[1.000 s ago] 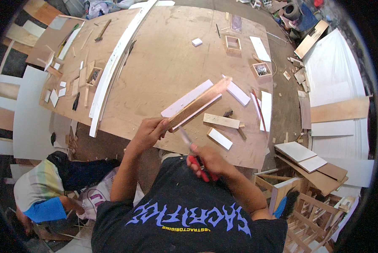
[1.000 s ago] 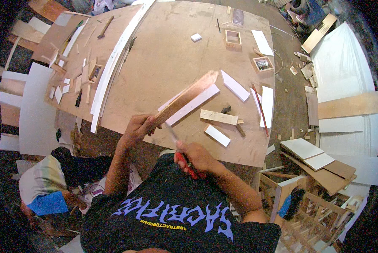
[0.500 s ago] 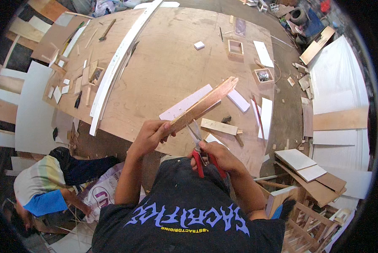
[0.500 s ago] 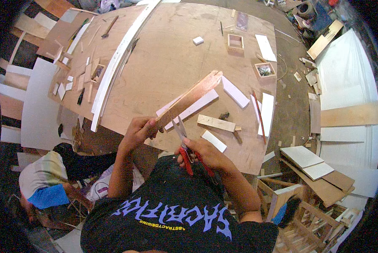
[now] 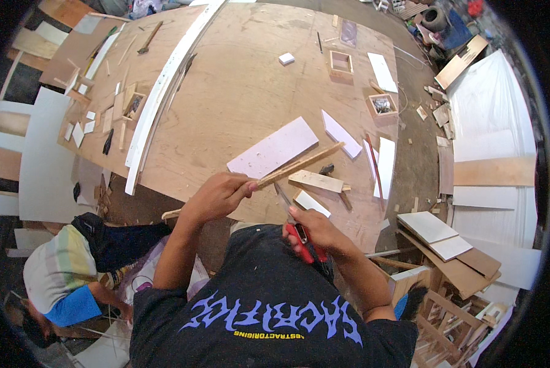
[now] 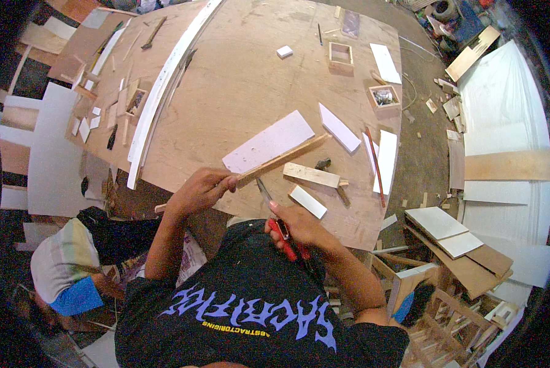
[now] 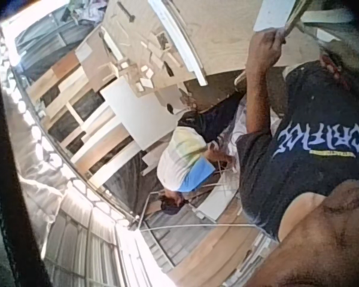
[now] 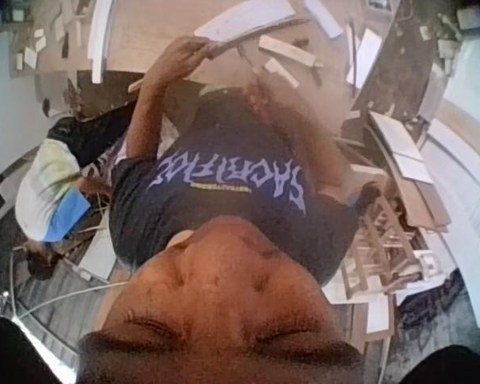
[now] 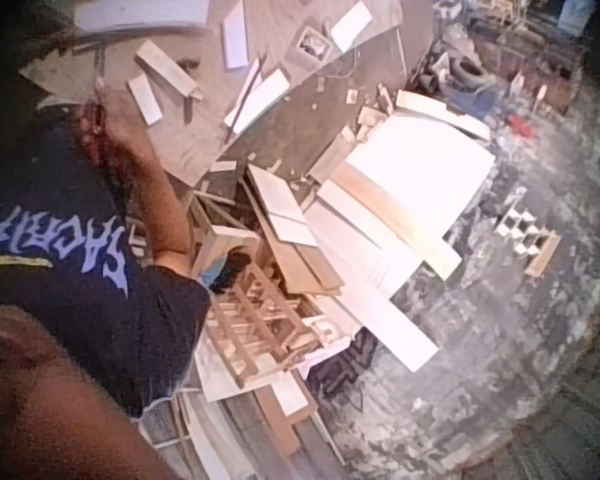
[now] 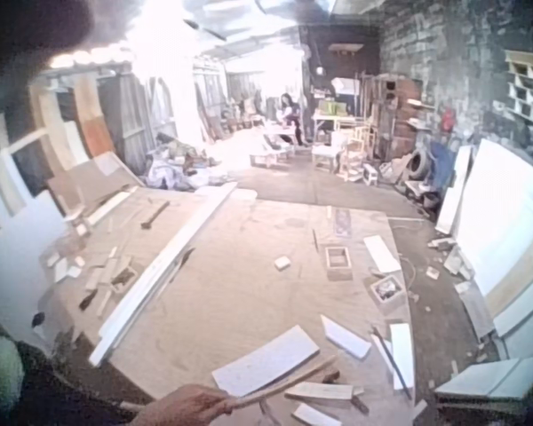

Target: The person holds a thin strip of wood and uses shears to cut small pieces off the end.

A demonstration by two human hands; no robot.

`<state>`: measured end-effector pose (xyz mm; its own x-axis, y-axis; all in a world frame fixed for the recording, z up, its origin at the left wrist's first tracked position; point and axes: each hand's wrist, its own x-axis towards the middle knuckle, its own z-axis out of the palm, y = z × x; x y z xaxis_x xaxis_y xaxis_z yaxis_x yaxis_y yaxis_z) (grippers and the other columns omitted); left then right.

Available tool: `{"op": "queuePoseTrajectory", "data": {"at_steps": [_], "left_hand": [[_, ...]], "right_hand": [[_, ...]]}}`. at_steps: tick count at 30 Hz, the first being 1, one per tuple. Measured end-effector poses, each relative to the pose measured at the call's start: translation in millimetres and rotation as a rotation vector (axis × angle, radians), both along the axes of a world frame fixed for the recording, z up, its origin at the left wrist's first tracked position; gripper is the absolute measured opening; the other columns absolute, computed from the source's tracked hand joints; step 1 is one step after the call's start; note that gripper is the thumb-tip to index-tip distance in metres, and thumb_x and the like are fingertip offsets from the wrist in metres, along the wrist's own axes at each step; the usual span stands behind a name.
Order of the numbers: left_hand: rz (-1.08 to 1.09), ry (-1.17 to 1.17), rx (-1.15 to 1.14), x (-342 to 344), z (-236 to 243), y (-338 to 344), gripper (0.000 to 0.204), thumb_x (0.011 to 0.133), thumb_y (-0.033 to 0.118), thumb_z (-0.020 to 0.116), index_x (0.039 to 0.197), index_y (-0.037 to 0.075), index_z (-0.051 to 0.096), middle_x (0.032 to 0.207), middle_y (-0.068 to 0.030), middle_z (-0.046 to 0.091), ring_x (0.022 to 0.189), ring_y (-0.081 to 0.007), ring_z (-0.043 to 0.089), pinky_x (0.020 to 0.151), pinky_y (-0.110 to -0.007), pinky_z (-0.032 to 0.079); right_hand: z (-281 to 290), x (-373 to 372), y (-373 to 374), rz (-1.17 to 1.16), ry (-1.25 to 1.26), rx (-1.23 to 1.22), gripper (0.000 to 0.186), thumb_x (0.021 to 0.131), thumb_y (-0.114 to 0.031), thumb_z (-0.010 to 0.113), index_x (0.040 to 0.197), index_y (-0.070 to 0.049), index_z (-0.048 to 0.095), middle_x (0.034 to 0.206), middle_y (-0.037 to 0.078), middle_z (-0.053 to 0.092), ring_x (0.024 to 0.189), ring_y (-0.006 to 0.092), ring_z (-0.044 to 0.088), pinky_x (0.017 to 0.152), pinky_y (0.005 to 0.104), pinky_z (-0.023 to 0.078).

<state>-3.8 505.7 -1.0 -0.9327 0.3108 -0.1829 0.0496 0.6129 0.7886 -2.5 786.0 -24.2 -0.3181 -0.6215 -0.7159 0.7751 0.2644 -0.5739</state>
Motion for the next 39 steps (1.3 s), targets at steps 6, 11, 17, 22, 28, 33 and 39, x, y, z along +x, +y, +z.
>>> {"op": "queuePoseTrajectory", "data": {"at_steps": [6, 11, 17, 22, 28, 33, 39], "left_hand": [[0.197, -0.13, 0.155, -0.8, -5.5, 9.3, 0.043, 0.104, 0.035, 0.052, 0.085, 0.0, 0.069, 0.066, -0.0101, 0.062, 0.06, -0.0184, 0.059, 0.059, -0.034, 0.047], [0.223, -0.113, 0.219, 1.4, -7.7, 6.6, 0.044, 0.104, 0.035, 0.053, 0.084, 0.0, 0.069, 0.065, -0.0086, 0.062, 0.059, -0.0155, 0.058, 0.057, -0.033, 0.047], [0.069, -0.023, 0.105, 4.9, -9.9, -0.3, 0.036, 0.102, 0.031, 0.055, 0.093, 0.001, 0.072, 0.069, -0.0113, 0.065, 0.063, -0.0211, 0.062, 0.061, -0.035, 0.049], [0.055, 0.079, 0.123, 9.6, -17.2, 5.3, 0.029, 0.1, 0.027, 0.058, 0.109, 0.004, 0.073, 0.082, -0.0142, 0.07, 0.075, -0.0299, 0.068, 0.069, -0.039, 0.052], [0.14, 0.274, -0.069, 9.9, -22.7, 3.1, 0.032, 0.097, 0.031, 0.063, 0.113, 0.006, 0.072, 0.092, -0.0157, 0.07, 0.084, -0.0336, 0.068, 0.073, -0.041, 0.052], [0.162, 0.383, -0.191, 16.9, -25.6, -2.0, 0.039, 0.091, 0.033, 0.071, 0.121, 0.007, 0.069, 0.103, -0.0158, 0.069, 0.09, -0.0338, 0.068, 0.077, -0.041, 0.053], [0.217, 0.383, -0.266, 26.5, -35.6, -4.4, 0.051, 0.08, 0.033, 0.082, 0.123, 0.01, 0.068, 0.107, -0.0138, 0.068, 0.094, -0.0336, 0.068, 0.079, -0.041, 0.054]], "right_hand": [[-7.0, 5.5, -14.7, -0.074, 0.118, -0.153, 0.062, 0.105, -0.054, 0.041, 0.095, 0.001, 0.068, 0.074, 0.008, 0.068, 0.064, 0.0184, 0.065, 0.06, 0.0302, 0.053], [-8.5, 8.6, -18.2, -0.108, 0.142, -0.188, 0.062, 0.105, -0.052, 0.042, 0.105, 0.004, 0.068, 0.084, 0.012, 0.071, 0.078, 0.021, 0.069, 0.071, 0.0336, 0.055], [-4.5, 14.9, -10.6, -0.09, 0.012, -0.161, 0.063, 0.104, -0.054, 0.042, 0.102, 0.003, 0.069, 0.076, 0.009, 0.07, 0.066, 0.0201, 0.068, 0.061, 0.0312, 0.054], [-4.9, 23.2, -1.4, -0.09, 0.046, -0.039, 0.062, 0.104, -0.053, 0.042, 0.102, 0.003, 0.068, 0.076, 0.009, 0.069, 0.067, 0.0204, 0.068, 0.063, 0.0329, 0.056], [-42.7, 17.4, 7.8, -0.646, 0.245, -0.298, 0.052, 0.105, -0.041, 0.048, 0.124, 0.007, 0.057, 0.103, 0.015, 0.068, 0.095, 0.024, 0.068, 0.09, 0.0395, 0.054], [-61.5, 10.4, 10.7, -0.544, 0.328, -0.169, 0.053, 0.097, -0.028, 0.065, 0.136, 0.005, 0.049, 0.109, 0.015, 0.065, 0.099, 0.0222, 0.066, 0.094, 0.0376, 0.052], [-142.1, -15.4, -22.7, -0.259, 0.467, 0.317, 0.069, 0.088, -0.029, 0.074, 0.144, -0.002, 0.045, 0.11, 0.015, 0.066, 0.093, 0.0189, 0.065, 0.082, 0.0307, 0.051]]}}
